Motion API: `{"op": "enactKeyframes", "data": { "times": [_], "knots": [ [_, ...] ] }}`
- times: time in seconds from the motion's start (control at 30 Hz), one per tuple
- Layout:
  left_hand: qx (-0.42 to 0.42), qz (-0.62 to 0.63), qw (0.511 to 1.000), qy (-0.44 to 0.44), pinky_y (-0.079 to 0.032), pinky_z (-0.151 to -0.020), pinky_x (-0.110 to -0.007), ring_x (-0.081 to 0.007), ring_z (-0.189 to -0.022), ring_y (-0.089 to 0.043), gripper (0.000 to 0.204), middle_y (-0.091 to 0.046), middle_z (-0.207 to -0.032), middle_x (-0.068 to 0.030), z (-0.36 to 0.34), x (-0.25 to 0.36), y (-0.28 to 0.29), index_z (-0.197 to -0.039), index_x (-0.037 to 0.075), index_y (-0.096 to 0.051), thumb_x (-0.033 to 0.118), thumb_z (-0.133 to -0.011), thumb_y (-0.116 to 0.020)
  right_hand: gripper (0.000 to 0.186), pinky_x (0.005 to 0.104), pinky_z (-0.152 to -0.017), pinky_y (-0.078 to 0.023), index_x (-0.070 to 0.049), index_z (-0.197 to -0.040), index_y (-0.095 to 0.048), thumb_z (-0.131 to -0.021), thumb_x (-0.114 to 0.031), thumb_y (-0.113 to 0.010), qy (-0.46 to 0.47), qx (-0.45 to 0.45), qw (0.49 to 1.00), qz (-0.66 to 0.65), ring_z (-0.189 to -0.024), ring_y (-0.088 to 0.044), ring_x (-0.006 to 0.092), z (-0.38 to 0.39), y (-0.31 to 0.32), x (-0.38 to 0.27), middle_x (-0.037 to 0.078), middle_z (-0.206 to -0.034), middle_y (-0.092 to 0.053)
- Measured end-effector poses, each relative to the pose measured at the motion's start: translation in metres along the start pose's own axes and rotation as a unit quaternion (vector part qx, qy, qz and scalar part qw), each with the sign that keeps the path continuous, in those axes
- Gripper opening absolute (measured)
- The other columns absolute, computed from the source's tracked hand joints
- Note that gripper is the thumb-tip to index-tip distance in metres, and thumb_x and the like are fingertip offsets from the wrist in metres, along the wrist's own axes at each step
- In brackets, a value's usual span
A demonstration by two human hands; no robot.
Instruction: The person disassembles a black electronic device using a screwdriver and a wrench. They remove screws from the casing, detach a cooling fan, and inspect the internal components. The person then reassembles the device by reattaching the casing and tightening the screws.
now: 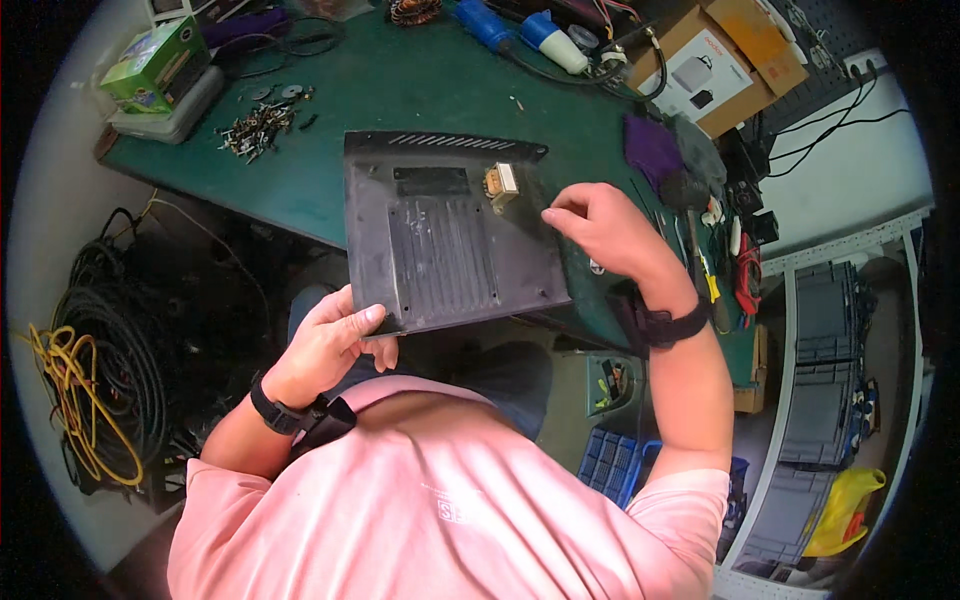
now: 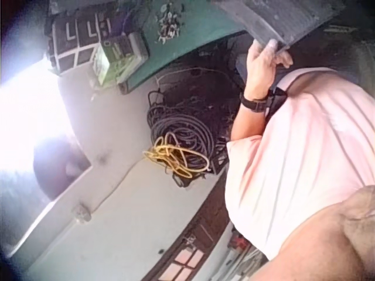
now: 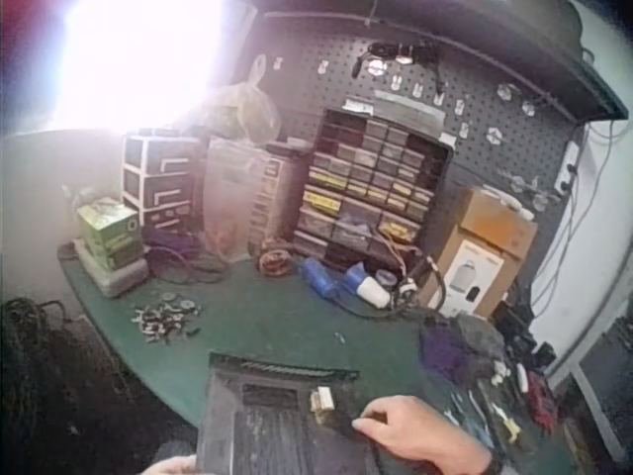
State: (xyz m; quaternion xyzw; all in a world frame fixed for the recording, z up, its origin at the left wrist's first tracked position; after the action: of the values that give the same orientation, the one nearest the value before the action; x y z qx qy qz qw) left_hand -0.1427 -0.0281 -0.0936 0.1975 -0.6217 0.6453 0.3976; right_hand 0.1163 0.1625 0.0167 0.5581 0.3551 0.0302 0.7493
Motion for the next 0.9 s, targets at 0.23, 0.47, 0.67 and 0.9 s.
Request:
{"op": "enactKeyframes", "data": {
  "times": [0.23, 0.47, 0.67, 0.9],
  "knots": [
    [0.112, -0.001, 0.994, -0.011, -0.048, -0.057, -0.034, -0.0235, -0.061, -0.058, 0.033, -0.061, -0.075, -0.0133, -0.001, 0.004, 0.000, -0.107, -0.002, -0.054, 0.029, -0.101, -0.046, 0.028, 0.0387, -0.072, -0.050, 0.001, -0.089, -0.070, -0.083, -0.027, -0.066, -0.069, 0.068, 0.995, 0.040, -0.078, -0.066, 0.0332, 0.016, 0.033, 0.010, 0.019, -0.083, -0.068],
    [0.137, 0.047, 0.989, -0.019, -0.047, -0.046, -0.032, -0.0217, -0.049, -0.056, 0.051, -0.060, -0.065, -0.0112, -0.015, -0.004, 0.021, -0.097, 0.002, -0.057, 0.046, -0.103, -0.032, 0.027, 0.0388, -0.071, -0.050, 0.000, -0.090, -0.070, -0.081, -0.025, -0.070, -0.180, 0.104, 0.975, 0.077, -0.077, -0.067, 0.0321, 0.073, 0.067, 0.102, 0.018, -0.082, -0.068],
    [0.087, 0.030, 0.996, -0.022, -0.058, -0.050, -0.031, -0.0256, -0.070, -0.068, 0.060, -0.065, -0.094, -0.0166, -0.003, 0.001, 0.024, -0.130, 0.000, -0.043, 0.051, -0.102, -0.028, 0.021, 0.0423, -0.074, -0.051, -0.003, -0.088, -0.071, -0.077, -0.021, -0.071, -0.199, 0.139, 0.957, 0.160, -0.082, -0.066, 0.0367, 0.102, 0.050, 0.130, 0.019, -0.085, -0.068],
    [0.080, -0.045, 0.994, -0.059, -0.060, -0.056, -0.033, -0.0268, -0.081, -0.067, 0.073, -0.058, -0.119, -0.0209, 0.020, -0.004, 0.026, -0.141, -0.001, -0.032, 0.054, -0.095, -0.048, 0.020, 0.0442, -0.080, -0.052, -0.008, -0.095, -0.071, -0.077, -0.016, -0.066, -0.180, 0.164, 0.947, 0.211, -0.091, -0.066, 0.0371, 0.069, 0.045, 0.155, 0.019, -0.092, -0.069]
  ]
}}
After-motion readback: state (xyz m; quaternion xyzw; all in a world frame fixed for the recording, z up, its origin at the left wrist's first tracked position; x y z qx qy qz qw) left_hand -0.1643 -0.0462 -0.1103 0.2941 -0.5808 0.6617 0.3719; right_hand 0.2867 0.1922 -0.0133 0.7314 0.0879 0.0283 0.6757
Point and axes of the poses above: each hand's wrist, its own z-axis away from the middle knuckle, its own y-axis out of the back of the hand, x = y × z, the point moved 1 cm from there along -z, towards the middle knuckle
